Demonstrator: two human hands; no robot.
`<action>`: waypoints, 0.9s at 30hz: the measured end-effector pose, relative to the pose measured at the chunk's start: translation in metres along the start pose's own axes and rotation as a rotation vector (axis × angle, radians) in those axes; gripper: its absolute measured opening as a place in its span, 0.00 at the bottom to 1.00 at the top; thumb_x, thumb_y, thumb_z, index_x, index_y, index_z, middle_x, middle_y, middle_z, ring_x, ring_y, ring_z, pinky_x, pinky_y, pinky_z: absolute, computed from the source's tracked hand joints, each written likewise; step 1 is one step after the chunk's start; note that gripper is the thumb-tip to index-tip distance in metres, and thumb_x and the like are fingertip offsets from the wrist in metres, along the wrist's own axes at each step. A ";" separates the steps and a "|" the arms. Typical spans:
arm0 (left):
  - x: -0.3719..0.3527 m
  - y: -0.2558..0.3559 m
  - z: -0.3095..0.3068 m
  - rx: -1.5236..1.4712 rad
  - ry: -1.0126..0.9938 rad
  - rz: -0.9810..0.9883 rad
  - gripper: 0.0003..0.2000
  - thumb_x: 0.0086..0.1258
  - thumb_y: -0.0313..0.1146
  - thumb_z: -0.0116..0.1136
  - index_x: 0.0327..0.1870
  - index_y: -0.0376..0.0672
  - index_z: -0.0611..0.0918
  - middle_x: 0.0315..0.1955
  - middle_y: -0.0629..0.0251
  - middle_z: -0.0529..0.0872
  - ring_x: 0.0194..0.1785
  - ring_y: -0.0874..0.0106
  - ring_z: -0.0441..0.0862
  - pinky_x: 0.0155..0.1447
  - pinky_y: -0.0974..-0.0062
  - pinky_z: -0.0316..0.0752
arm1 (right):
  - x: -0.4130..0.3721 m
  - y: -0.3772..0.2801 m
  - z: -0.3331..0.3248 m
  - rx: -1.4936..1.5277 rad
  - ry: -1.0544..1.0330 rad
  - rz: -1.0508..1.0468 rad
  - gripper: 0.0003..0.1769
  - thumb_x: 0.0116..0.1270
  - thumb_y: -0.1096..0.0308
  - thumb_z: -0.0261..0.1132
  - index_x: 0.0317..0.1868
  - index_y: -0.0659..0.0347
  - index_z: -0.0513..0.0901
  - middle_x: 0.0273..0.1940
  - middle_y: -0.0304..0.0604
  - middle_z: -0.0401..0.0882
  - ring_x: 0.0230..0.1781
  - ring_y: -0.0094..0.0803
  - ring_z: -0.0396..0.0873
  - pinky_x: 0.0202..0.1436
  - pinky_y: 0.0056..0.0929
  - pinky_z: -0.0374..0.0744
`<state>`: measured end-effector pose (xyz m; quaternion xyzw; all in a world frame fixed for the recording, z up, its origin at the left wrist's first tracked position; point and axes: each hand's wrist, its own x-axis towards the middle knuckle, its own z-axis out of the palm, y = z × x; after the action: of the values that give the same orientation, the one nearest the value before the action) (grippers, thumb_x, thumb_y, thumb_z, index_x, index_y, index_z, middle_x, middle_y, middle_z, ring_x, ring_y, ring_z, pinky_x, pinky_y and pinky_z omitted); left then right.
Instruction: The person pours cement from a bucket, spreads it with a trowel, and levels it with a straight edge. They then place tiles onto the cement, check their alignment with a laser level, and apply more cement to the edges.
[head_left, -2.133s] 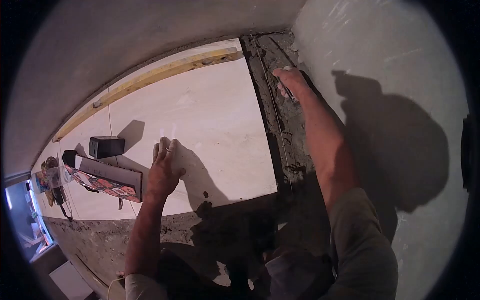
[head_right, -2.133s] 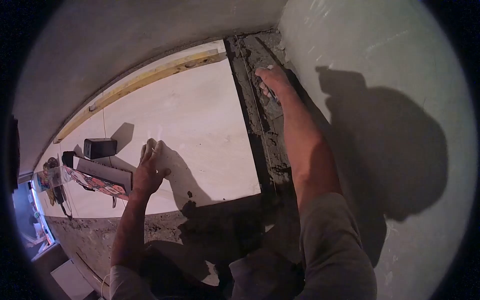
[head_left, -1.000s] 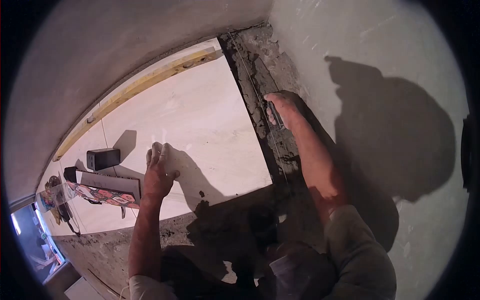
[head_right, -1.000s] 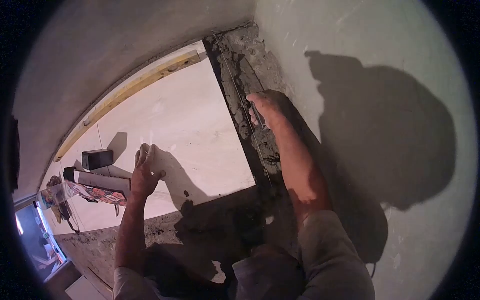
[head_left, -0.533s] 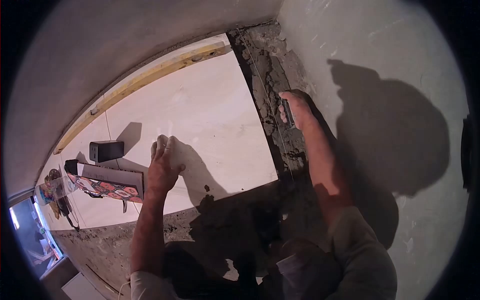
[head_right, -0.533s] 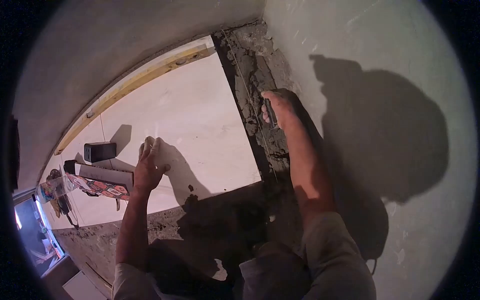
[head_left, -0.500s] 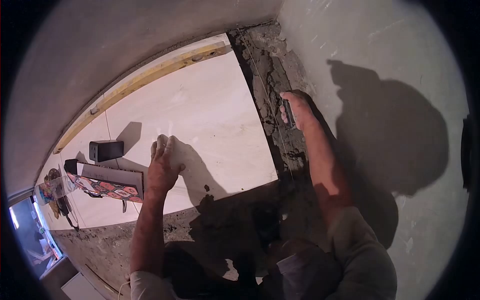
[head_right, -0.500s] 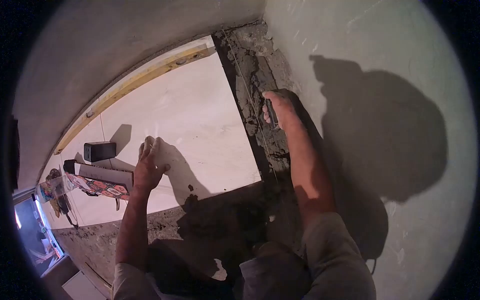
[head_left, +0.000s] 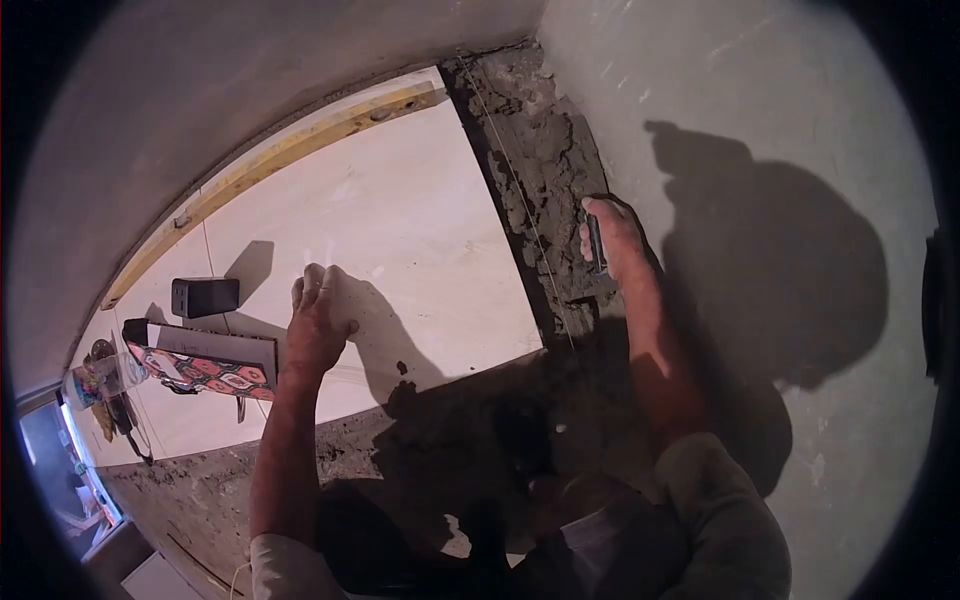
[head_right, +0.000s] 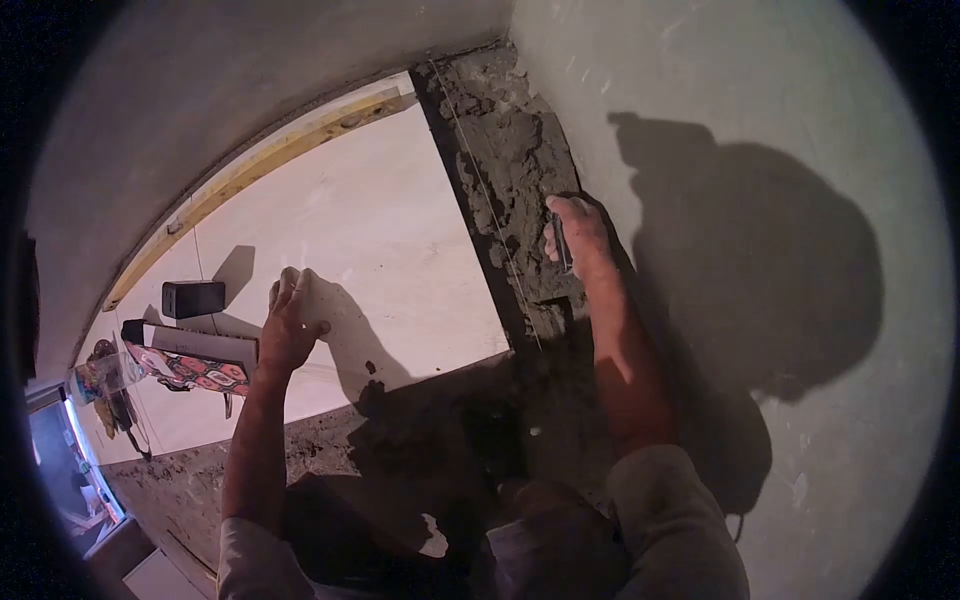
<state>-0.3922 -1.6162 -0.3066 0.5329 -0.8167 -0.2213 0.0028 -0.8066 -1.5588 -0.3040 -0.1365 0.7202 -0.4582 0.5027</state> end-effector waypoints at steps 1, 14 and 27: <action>0.000 -0.002 0.002 0.015 0.008 0.009 0.43 0.45 0.27 0.71 0.68 0.42 0.62 0.67 0.43 0.57 0.70 0.48 0.55 0.69 0.61 0.61 | -0.009 0.001 -0.001 -0.050 0.014 -0.040 0.14 0.61 0.56 0.61 0.36 0.58 0.73 0.19 0.38 0.71 0.14 0.27 0.69 0.17 0.27 0.70; 0.000 0.002 0.001 0.005 0.004 -0.021 0.43 0.45 0.27 0.71 0.67 0.41 0.62 0.67 0.44 0.57 0.70 0.48 0.55 0.69 0.61 0.61 | -0.116 0.052 -0.012 -1.149 0.488 -0.559 0.26 0.64 0.51 0.59 0.48 0.67 0.69 0.30 0.61 0.78 0.30 0.60 0.77 0.34 0.53 0.74; 0.001 -0.011 0.008 -0.003 0.047 0.058 0.42 0.45 0.28 0.71 0.67 0.44 0.63 0.66 0.48 0.58 0.68 0.47 0.57 0.67 0.60 0.64 | -0.121 0.157 -0.049 -1.305 0.423 -0.652 0.28 0.63 0.57 0.62 0.53 0.71 0.66 0.17 0.54 0.74 0.19 0.54 0.76 0.23 0.45 0.74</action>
<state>-0.3853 -1.6181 -0.3181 0.5142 -0.8311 -0.2098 0.0294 -0.7513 -1.3689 -0.3531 -0.5213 0.8495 -0.0809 0.0101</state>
